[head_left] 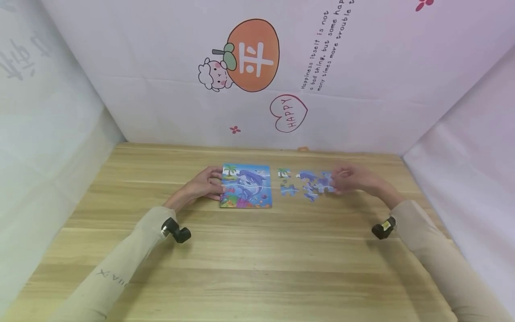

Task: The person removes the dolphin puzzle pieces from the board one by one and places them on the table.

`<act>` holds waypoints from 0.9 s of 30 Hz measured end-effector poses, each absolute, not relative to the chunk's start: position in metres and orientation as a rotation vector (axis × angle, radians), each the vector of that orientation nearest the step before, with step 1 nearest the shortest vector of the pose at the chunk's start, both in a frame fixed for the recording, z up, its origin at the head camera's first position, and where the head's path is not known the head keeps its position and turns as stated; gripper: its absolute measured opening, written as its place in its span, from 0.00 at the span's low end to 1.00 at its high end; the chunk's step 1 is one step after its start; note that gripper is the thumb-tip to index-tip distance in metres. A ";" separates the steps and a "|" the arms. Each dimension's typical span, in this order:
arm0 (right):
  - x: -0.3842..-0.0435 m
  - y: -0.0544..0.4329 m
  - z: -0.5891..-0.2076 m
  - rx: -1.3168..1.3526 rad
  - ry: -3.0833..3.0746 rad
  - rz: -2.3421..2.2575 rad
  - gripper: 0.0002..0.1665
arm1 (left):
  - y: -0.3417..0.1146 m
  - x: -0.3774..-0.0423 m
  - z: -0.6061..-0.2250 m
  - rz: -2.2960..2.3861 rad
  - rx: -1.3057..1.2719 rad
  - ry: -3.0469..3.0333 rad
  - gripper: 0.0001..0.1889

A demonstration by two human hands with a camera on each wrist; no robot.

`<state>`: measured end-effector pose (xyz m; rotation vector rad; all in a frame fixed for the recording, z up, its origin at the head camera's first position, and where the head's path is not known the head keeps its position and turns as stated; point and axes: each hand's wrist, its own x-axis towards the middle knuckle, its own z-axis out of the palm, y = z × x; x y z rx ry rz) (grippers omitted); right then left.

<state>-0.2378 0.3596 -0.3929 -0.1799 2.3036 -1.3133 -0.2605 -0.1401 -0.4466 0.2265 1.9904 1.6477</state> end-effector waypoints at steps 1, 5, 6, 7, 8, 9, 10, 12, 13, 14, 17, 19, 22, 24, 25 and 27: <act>-0.238 0.362 -0.393 -0.173 2.282 -1.314 0.25 | -0.140 -0.260 -0.447 1.652 0.224 1.987 0.44; -0.241 0.368 -0.391 -0.135 2.256 -1.259 0.21 | -0.141 -0.260 -0.448 1.665 0.209 1.981 0.44; -0.241 0.368 -0.390 -0.124 2.253 -1.245 0.21 | -0.141 -0.259 -0.449 1.671 0.203 1.977 0.45; -0.242 0.368 -0.391 -0.112 2.249 -1.233 0.20 | -0.141 -0.259 -0.449 1.677 0.199 1.973 0.45; -0.241 0.368 -0.391 -0.097 2.240 -1.223 0.20 | -0.141 -0.259 -0.449 1.676 0.198 1.974 0.45; -0.241 0.367 -0.392 -0.083 2.230 -1.215 0.19 | -0.141 -0.259 -0.450 1.678 0.198 1.973 0.45; -0.241 0.367 -0.393 -0.075 2.216 -1.211 0.19 | -0.141 -0.259 -0.450 1.679 0.198 1.973 0.45; -0.240 0.366 -0.396 -0.051 2.185 -1.211 0.20 | -0.140 -0.260 -0.451 1.681 0.203 1.969 0.45; -0.240 0.367 -0.398 -0.035 2.171 -1.214 0.20 | -0.140 -0.260 -0.451 1.682 0.204 1.967 0.44; -0.240 0.367 -0.400 -0.023 2.161 -1.216 0.21 | -0.139 -0.261 -0.451 1.682 0.205 1.965 0.44; -0.240 0.369 -0.404 -0.004 2.156 -1.214 0.21 | -0.138 -0.263 -0.451 1.678 0.201 1.969 0.44; -0.240 0.370 -0.405 -0.006 2.167 -1.203 0.21 | -0.137 -0.263 -0.451 1.677 0.190 1.972 0.44; -0.240 0.370 -0.405 -0.022 2.189 -1.172 0.20 | -0.137 -0.264 -0.450 1.673 0.183 1.978 0.44; -0.239 0.369 -0.404 -0.028 2.203 -1.156 0.20 | -0.138 -0.264 -0.451 1.673 0.185 1.979 0.44; -0.239 0.369 -0.403 -0.029 2.208 -1.151 0.19 | -0.138 -0.264 -0.451 1.674 0.186 1.978 0.44; -0.239 0.368 -0.402 -0.023 2.216 -1.144 0.19 | -0.138 -0.263 -0.451 1.673 0.190 1.980 0.44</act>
